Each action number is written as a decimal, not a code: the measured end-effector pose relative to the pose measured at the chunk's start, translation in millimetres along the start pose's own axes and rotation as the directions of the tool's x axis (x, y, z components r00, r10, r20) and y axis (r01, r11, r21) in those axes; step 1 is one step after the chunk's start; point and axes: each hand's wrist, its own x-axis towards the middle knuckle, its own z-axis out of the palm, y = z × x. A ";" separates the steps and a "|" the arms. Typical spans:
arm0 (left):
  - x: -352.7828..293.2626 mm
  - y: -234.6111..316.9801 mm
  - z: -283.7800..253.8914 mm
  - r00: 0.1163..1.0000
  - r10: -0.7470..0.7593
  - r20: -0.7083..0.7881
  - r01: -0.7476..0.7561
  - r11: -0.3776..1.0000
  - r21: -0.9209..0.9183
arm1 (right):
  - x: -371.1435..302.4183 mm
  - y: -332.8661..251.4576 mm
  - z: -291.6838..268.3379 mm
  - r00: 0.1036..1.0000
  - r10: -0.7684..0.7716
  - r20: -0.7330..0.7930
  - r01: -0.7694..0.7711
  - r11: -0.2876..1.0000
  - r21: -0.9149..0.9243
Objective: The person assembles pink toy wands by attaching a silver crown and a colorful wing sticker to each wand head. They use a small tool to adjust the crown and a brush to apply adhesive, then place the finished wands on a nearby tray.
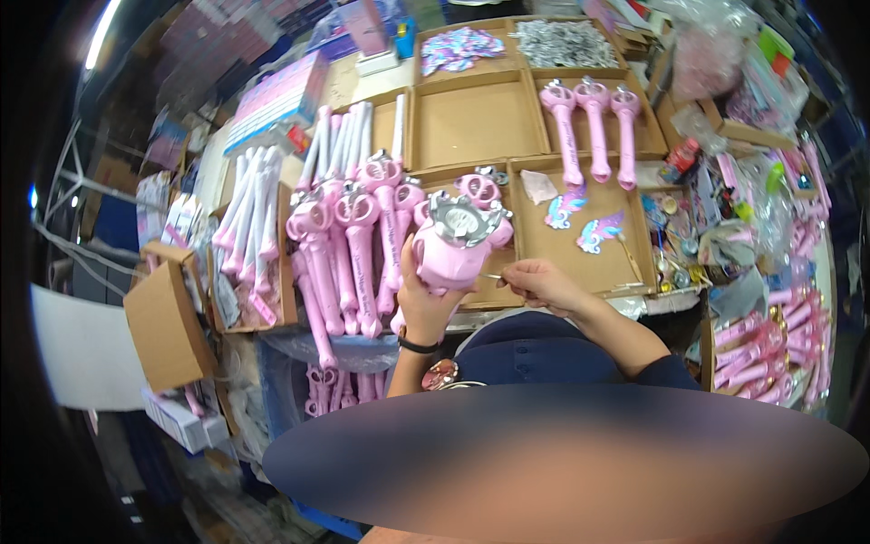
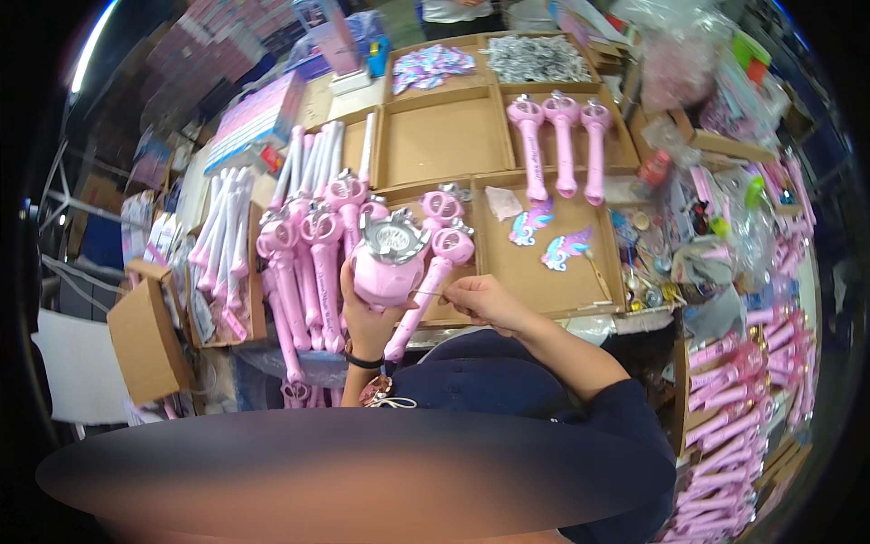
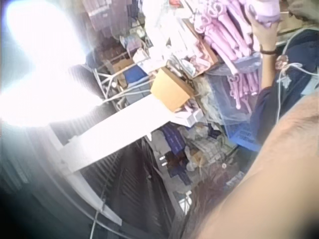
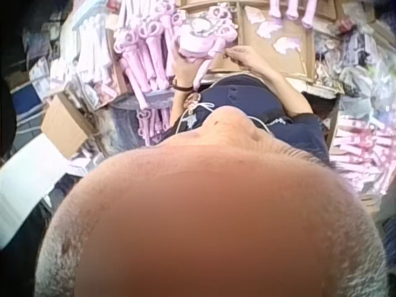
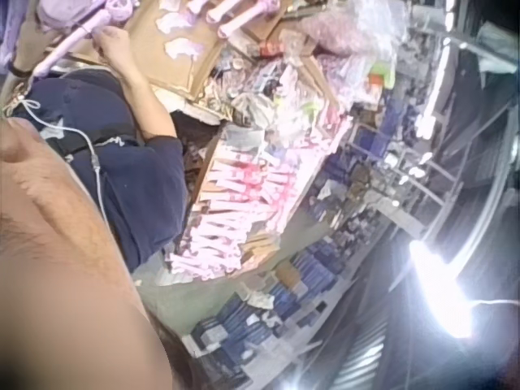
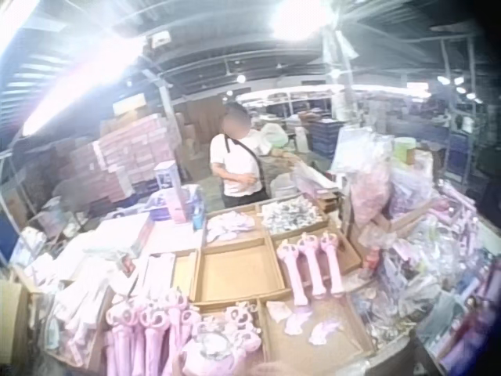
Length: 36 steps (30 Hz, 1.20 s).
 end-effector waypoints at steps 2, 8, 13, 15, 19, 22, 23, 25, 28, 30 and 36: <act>-7.0 0.2 1.8 0.999 0.027 0.042 -0.031 0.996 0.085 | 1.3 14.0 -13.1 0.977 0.162 0.141 -0.188 0.962 0.197; -26.5 -2.4 5.9 0.919 -0.308 0.246 0.313 0.950 0.022 | 25.0 85.5 -91.5 0.965 0.168 -0.202 -0.186 0.979 -0.077; -36.1 -10.6 -8.3 0.882 -0.369 0.292 0.461 0.804 -0.377 | 31.0 120.8 -170.8 0.829 -0.251 -0.500 -0.481 0.139 -0.866; -40.5 -9.7 -13.1 0.871 -0.321 0.372 0.483 0.695 -0.532 | 41.8 130.4 -187.9 0.693 -0.503 -0.517 -0.474 0.222 -0.852; -40.6 -3.6 -14.1 0.829 -0.306 0.469 0.552 0.587 -0.592 | 66.2 136.2 -220.3 0.619 -0.656 -0.433 -0.554 0.026 -0.832; -33.5 1.2 -13.7 0.825 -0.268 0.498 0.550 0.587 -0.595 | 74.3 120.0 -227.0 0.825 -0.365 -0.431 -0.435 0.077 -0.897; -31.1 2.5 -15.3 0.806 -0.269 0.527 0.573 0.573 -0.585 | 71.4 112.7 -219.3 0.805 -0.494 -0.328 -0.312 0.119 -0.943; -27.6 4.2 -15.8 0.751 -0.275 0.600 0.649 0.473 -0.595 | 60.1 92.0 -188.2 0.748 -0.593 -0.300 -0.221 0.203 -0.954; -20.8 -0.8 -13.5 0.617 -0.063 0.784 0.787 0.060 -0.614 | 37.2 55.1 -114.7 0.499 -0.862 -0.090 0.270 0.253 -0.929; -23.1 -3.3 -1.9 0.653 -0.163 0.739 0.756 0.094 -0.647 | 25.2 36.4 -64.2 0.366 -0.925 0.096 0.437 0.080 -0.896; -22.3 -20.9 1.3 0.688 -0.128 0.714 0.712 -0.066 -0.699 | 10.3 12.5 -2.4 0.353 -0.900 0.256 0.682 0.061 -0.729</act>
